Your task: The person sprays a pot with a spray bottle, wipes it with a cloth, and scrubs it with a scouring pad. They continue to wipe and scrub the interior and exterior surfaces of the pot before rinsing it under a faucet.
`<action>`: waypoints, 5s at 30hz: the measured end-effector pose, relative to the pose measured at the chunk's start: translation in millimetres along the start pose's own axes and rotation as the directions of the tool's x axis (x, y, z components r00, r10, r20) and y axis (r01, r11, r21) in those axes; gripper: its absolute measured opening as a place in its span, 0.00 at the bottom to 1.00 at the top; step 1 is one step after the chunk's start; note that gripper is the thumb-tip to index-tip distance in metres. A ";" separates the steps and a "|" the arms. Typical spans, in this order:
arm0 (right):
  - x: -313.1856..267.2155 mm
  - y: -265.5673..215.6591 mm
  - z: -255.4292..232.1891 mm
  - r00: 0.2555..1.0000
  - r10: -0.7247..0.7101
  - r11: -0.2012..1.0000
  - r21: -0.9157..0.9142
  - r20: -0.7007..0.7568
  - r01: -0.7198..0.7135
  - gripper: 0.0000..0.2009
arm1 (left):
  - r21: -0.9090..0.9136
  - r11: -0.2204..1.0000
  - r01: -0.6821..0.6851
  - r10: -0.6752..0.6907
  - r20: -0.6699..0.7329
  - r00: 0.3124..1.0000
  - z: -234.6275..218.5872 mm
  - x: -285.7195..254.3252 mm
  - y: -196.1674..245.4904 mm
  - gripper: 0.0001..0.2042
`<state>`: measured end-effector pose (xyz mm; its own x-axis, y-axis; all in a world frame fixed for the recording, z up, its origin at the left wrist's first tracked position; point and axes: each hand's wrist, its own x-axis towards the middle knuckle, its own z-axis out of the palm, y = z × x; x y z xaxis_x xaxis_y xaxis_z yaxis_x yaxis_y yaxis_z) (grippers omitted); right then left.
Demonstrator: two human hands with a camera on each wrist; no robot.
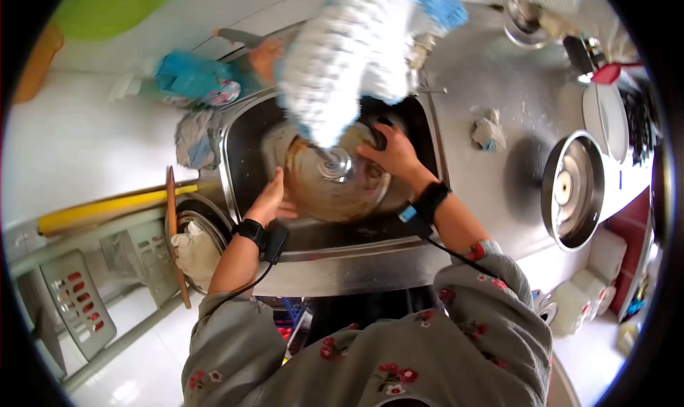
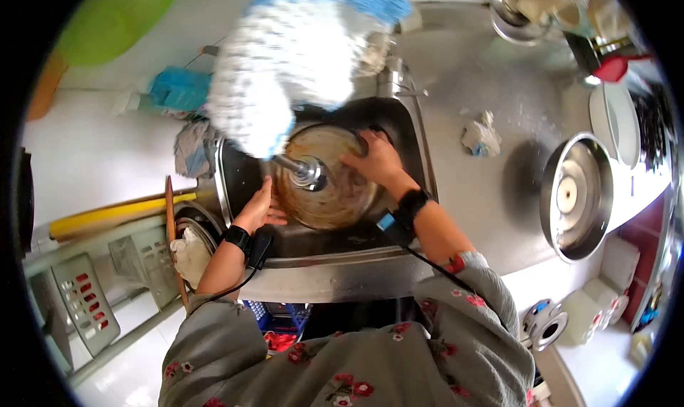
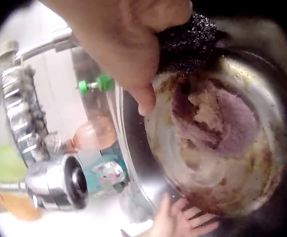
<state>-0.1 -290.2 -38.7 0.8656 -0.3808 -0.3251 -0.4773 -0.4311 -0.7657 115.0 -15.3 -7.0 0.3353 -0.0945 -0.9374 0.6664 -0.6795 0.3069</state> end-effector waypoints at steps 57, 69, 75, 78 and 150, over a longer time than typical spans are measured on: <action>-28.1 -48.0 51.0 0.905 -0.305 0.909 0.194 -0.297 0.370 0.23 | 0.190 0.633 -0.750 0.736 -0.449 0.507 23.6 -39.8 -43.6 0.18; -45.2 -72.5 51.2 0.636 -0.772 0.572 -0.423 0.011 0.703 0.18 | 0.280 0.623 -0.731 0.752 -0.471 0.460 21.7 -35.2 -39.4 0.18; -70.0 -88.2 62.9 0.555 -0.827 0.421 -0.555 0.091 0.718 0.15 | 0.284 0.615 -0.735 0.749 -0.503 0.432 11.3 -29.5 -54.9 0.18; -51.8 -93.1 55.1 0.783 -0.608 0.686 -0.411 0.130 0.601 0.13 | 0.241 0.635 -0.734 0.739 -0.465 0.487 8.2 -29.8 -60.3 0.17; -85.3 -57.3 51.9 0.778 -0.622 0.700 -0.507 -0.087 0.503 0.10 | 0.343 0.670 -0.658 0.720 -0.518 0.462 41.6 -28.2 -4.4 0.19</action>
<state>-38.7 -190.5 4.1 0.9572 -0.0998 0.2719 0.0243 -0.9078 -0.4186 74.9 -39.9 11.2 0.9796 -0.1558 -0.1270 -0.0029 -0.6426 0.7662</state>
